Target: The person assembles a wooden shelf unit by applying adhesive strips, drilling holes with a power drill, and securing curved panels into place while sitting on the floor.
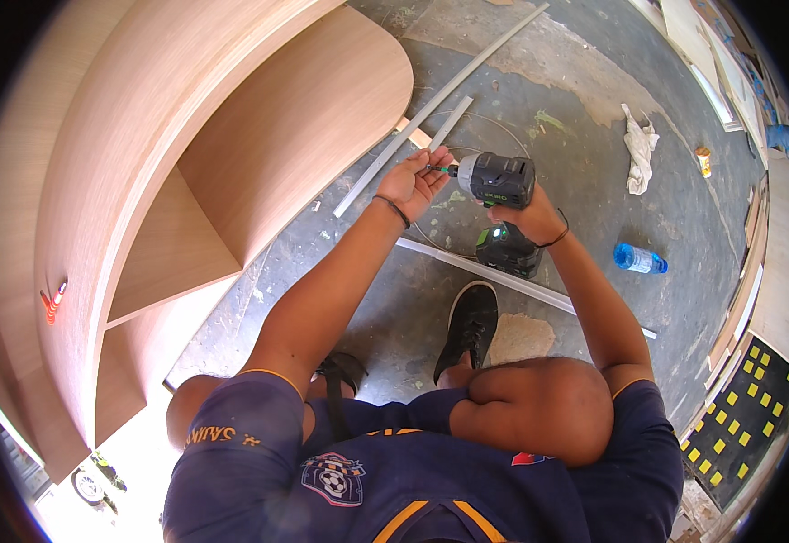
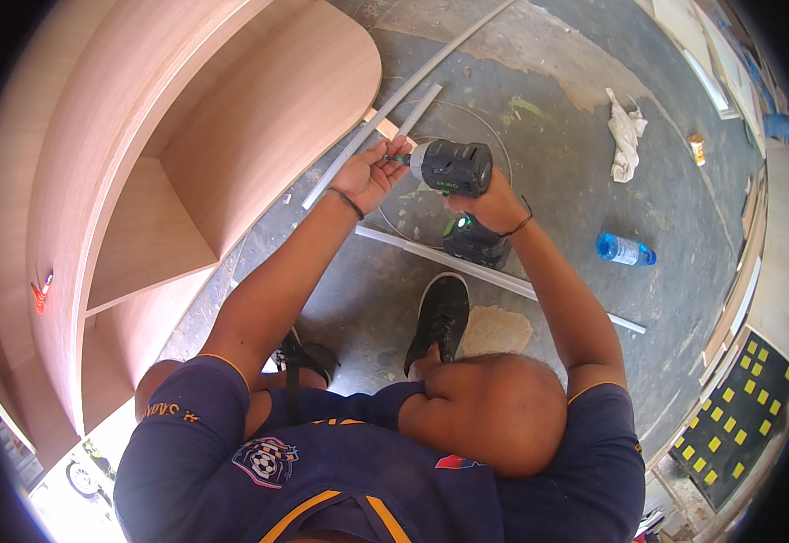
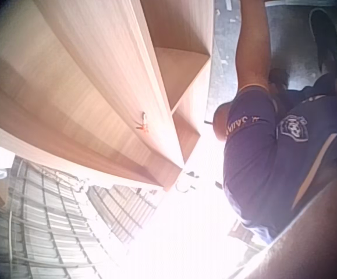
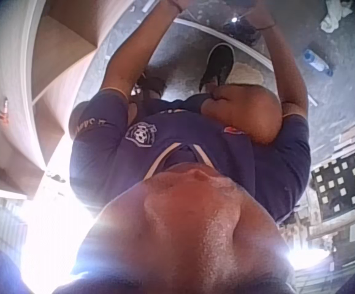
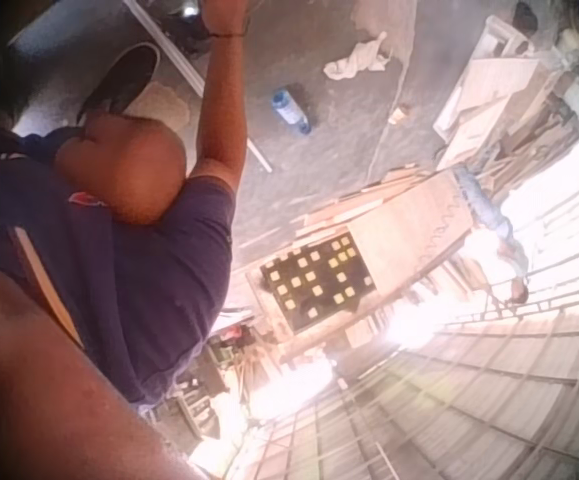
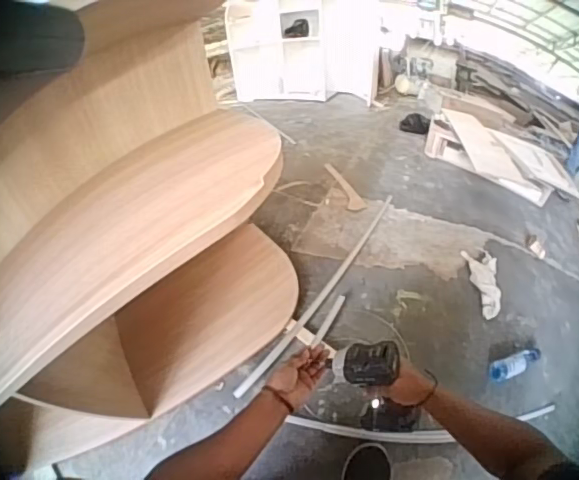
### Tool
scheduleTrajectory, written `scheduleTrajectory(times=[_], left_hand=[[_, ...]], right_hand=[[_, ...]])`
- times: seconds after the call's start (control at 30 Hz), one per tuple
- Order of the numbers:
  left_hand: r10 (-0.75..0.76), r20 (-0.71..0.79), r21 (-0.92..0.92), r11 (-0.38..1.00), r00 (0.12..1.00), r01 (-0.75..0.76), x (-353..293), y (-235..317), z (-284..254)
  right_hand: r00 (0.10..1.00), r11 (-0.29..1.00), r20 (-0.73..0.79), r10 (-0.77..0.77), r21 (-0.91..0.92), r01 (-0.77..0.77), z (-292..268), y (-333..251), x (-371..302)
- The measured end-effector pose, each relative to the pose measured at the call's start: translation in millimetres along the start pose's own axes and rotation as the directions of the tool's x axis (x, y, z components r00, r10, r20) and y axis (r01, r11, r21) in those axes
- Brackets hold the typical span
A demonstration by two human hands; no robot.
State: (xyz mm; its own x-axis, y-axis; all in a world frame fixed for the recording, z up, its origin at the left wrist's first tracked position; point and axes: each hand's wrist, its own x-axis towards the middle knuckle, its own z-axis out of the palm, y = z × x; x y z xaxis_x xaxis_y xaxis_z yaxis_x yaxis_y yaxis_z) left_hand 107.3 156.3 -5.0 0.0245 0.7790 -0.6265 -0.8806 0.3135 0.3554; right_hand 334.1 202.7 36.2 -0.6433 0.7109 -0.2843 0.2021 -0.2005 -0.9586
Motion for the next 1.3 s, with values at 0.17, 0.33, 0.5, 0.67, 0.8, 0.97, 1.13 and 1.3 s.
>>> scheduleTrajectory(times=[0.17, 0.33, 0.5, 0.67, 0.8, 0.97, 1.13, 1.3], left_hand=[[-0.007, -0.018, -0.016, 1.0, 1.0, 0.006, 1.2, 0.8, -1.2], [-0.006, -0.005, 0.02, 1.0, 1.0, 0.006, 2.8, -1.4, -2.5], [-0.045, 0.066, 0.038, 0.998, 0.997, 0.043, 7.8, -5.9, -7.3], [0.025, -0.032, -0.025, 0.999, 0.999, -0.026, 9.4, -16.9, -0.4], [0.048, -0.054, -0.036, 0.998, 0.997, -0.05, 8.9, -17.0, 2.3], [0.032, -0.041, -0.033, 0.999, 0.999, -0.033, 6.4, -22.2, 6.8], [0.025, -0.163, 0.129, 0.992, 0.986, -0.004, 0.1, -40.0, 12.1], [0.747, 0.337, 0.94, -0.235, 0.572, -0.248, -16.4, -62.5, -92.6]], right_hand=[[1.0, 0.997, -0.004, -0.029, -0.066, 0.028, -0.5, 6.1, 2.2], [0.988, 0.982, -0.057, -0.14, -0.132, 0.132, 2.6, 8.0, 2.0], [0.982, 0.969, -0.065, -0.177, -0.186, 0.162, 12.1, 0.0, -1.8], [0.968, 0.932, -0.104, -0.228, -0.312, 0.186, 16.1, 20.0, -2.8], [0.967, 0.917, -0.096, -0.238, -0.352, 0.19, 20.6, 23.1, -3.0], [0.947, 0.876, -0.099, -0.307, -0.419, 0.24, 25.7, 20.9, -5.5], [0.942, 0.878, -0.116, -0.316, -0.413, 0.244, 24.2, 24.9, -10.1], [0.888, 0.766, -0.081, -0.453, -0.545, 0.341, 25.1, 18.7, -5.1]])
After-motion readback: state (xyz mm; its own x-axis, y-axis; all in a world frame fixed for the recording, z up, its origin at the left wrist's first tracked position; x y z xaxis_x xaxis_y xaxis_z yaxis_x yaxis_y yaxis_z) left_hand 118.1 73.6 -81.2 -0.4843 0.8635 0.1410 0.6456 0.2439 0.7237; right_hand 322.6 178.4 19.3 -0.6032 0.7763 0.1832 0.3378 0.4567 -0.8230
